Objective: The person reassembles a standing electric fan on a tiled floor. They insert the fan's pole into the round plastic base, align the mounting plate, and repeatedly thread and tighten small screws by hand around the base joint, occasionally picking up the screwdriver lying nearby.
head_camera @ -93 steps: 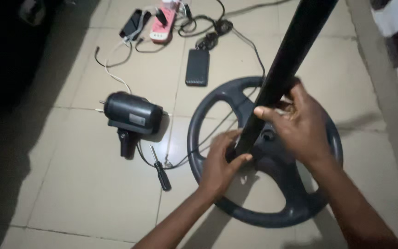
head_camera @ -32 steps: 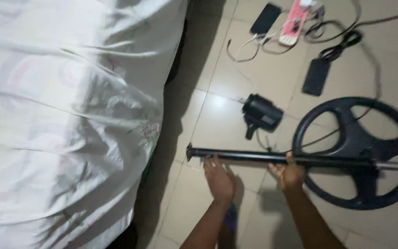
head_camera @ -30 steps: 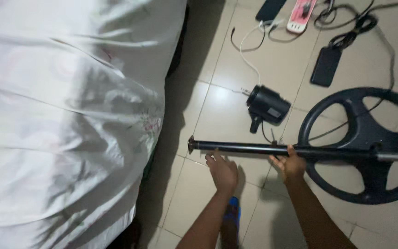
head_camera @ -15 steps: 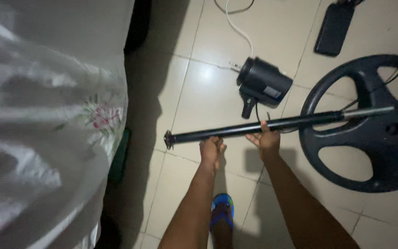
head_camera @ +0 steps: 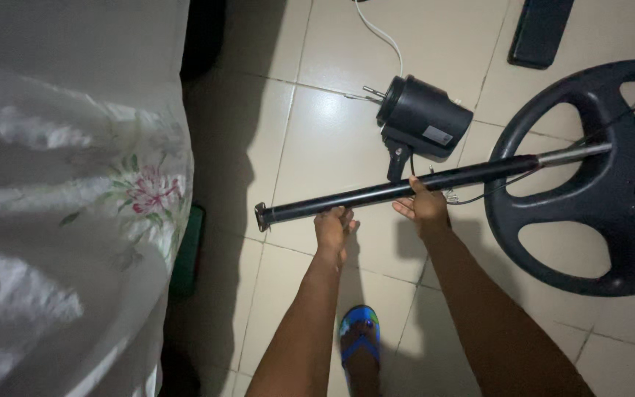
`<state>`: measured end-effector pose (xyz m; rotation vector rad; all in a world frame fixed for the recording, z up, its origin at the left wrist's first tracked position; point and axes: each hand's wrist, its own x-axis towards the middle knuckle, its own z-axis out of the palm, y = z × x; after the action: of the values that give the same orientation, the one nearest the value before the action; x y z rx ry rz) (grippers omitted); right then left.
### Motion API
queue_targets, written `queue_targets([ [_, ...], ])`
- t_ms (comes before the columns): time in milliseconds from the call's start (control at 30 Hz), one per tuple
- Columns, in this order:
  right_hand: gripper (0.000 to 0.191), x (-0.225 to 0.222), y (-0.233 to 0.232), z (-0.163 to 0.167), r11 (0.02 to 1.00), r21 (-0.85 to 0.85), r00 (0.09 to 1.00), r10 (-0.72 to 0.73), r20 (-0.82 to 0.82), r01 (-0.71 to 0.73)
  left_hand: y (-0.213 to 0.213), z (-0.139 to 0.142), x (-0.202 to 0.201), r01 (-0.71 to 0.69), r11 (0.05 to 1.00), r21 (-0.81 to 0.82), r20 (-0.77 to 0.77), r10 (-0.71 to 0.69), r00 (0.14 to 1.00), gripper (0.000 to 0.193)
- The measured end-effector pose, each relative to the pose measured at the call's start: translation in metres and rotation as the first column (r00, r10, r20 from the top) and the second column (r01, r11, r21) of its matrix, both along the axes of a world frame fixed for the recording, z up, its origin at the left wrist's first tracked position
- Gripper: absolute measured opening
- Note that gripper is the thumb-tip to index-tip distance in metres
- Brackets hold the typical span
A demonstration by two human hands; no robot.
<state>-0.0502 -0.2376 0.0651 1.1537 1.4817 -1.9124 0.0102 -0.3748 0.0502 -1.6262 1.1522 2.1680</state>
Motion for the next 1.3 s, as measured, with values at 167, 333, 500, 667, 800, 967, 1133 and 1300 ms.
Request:
queue_targets([
  [167,0.034,-0.003,0.000,-0.010,0.997,-0.039,0.997,0.063,0.038,-0.061,-0.008,-0.008,0.002,0.072,0.997,-0.020,-0.038,-0.073,0.997,0.009],
  [333,0.027,-0.004,-0.003,-0.005,0.998,-0.015,0.996,0.056,0.064,-0.055,-0.010,-0.011,0.005,0.001,0.999,0.041,-0.036,0.000,0.999,0.010],
  [500,0.026,-0.005,-0.007,0.007,0.997,0.027,0.990,0.071,0.125,-0.075,-0.010,0.000,0.005,-0.046,0.998,0.046,-0.089,0.050,0.995,0.013],
  [667,0.034,0.010,-0.010,0.023,0.994,-0.065,0.991,0.088,0.097,-0.082,-0.008,0.021,0.013,0.027,0.999,0.019,-0.015,-0.027,1.000,0.018],
  [800,0.037,0.031,-0.016,0.055,0.978,-0.180,0.990,0.116,0.074,-0.101,-0.002,0.050,0.030,0.019,0.999,0.045,-0.275,-0.006,0.961,0.037],
  [967,0.034,0.070,-0.022,0.123,0.947,-0.143,0.958,0.286,-0.035,-0.288,0.004,0.103,0.057,0.087,0.993,0.075,-0.095,-0.080,0.992,0.051],
  [1133,0.029,0.106,-0.019,0.183,0.936,-0.165,0.950,0.309,-0.043,-0.312,0.019,0.160,0.091,0.101,0.991,0.084,-0.220,-0.081,0.972,0.050],
  [1300,0.025,0.148,0.025,0.250,0.918,-0.148,0.927,0.350,-0.138,-0.369,0.052,0.231,0.139,0.008,0.990,0.137,-0.319,0.037,0.947,0.047],
])
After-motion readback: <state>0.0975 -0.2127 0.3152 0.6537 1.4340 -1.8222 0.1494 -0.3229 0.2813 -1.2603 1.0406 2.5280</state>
